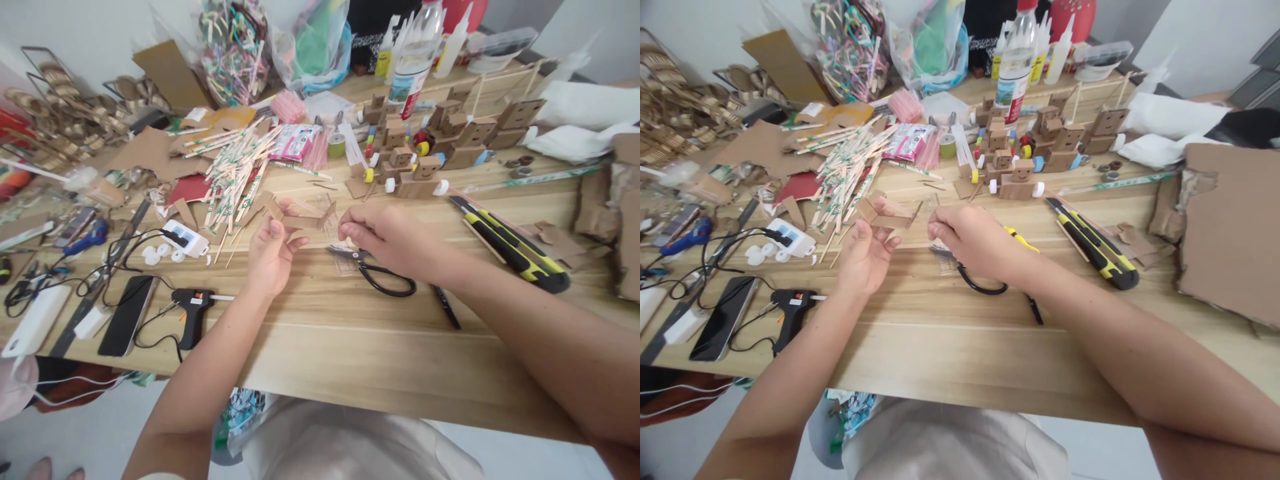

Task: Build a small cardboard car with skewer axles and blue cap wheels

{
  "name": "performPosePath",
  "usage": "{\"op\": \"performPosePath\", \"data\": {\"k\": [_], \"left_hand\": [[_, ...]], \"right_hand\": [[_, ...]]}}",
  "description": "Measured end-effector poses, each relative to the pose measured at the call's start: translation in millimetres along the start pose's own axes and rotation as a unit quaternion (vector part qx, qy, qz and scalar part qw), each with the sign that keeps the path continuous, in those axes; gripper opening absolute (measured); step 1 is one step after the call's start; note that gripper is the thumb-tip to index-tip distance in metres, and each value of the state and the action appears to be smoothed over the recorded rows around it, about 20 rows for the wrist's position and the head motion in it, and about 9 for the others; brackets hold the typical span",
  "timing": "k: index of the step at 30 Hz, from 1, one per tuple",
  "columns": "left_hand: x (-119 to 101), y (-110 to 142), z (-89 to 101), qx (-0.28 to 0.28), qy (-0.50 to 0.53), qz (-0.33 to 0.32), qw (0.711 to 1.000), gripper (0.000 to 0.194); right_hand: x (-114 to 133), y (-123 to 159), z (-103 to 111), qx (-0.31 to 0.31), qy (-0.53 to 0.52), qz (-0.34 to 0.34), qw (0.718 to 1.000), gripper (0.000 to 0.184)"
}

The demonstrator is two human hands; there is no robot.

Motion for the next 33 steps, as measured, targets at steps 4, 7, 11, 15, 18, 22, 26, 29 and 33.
{"op": "performPosePath", "data": {"k": [4,7,11,15,18,22,26,29,33], "left_hand": [[11.3,12.9,-20.5,0.028,0.069,0.097,0.993,0.062],[11.3,15.9,-24.7,0.025,0.077,0.108,0.991,0.056],[8.7,14.2,-24.1,0.015,0.07,0.086,0.994,0.052],[6.9,13.1,-22.9,0.01,0.058,0.068,0.996,0.051],[4.1,12.8,-24.4,0.026,0.041,0.053,0.997,0.05],[5.1,15.6,-29.1,0.048,0.041,0.049,0.997,0.048],[10.9,19.6,-32.6,0.058,0.039,0.065,0.995,0.051],[11.1,18.5,-31.2,0.064,0.028,0.069,0.995,0.056],[2.1,6.8,-19.3,0.059,0.029,0.046,0.997,0.064]], "right_hand": [[10.6,6.2,-12.7,-0.016,-0.07,0.005,0.997,0.021],[15.7,11.4,-15.3,-0.035,-0.076,0.018,0.996,0.024],[16.3,14.0,-14.7,-0.048,-0.057,0.025,0.997,0.025],[18.1,14.8,-15.0,-0.044,-0.057,0.028,0.997,0.024],[21.4,16.4,-14.8,-0.044,-0.059,0.031,0.997,0.024],[25.1,18.9,-16.5,-0.041,-0.053,0.033,0.997,0.023],[25.4,19.0,-17.2,-0.04,-0.049,0.027,0.998,0.023],[25.7,17.7,-14.8,-0.041,-0.047,0.03,0.998,0.023],[22.9,14.3,-7.1,-0.045,-0.033,0.018,0.998,0.023]]}}
Point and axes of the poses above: each hand's wrist, its own y-axis away from the middle knuckle, its own z-axis out of the back of the hand, x = y × z, the point moved 10 cm from there along -y, towards the middle knuckle, and after that the axes turned 7 degrees about -z, right-handed, at the moved point
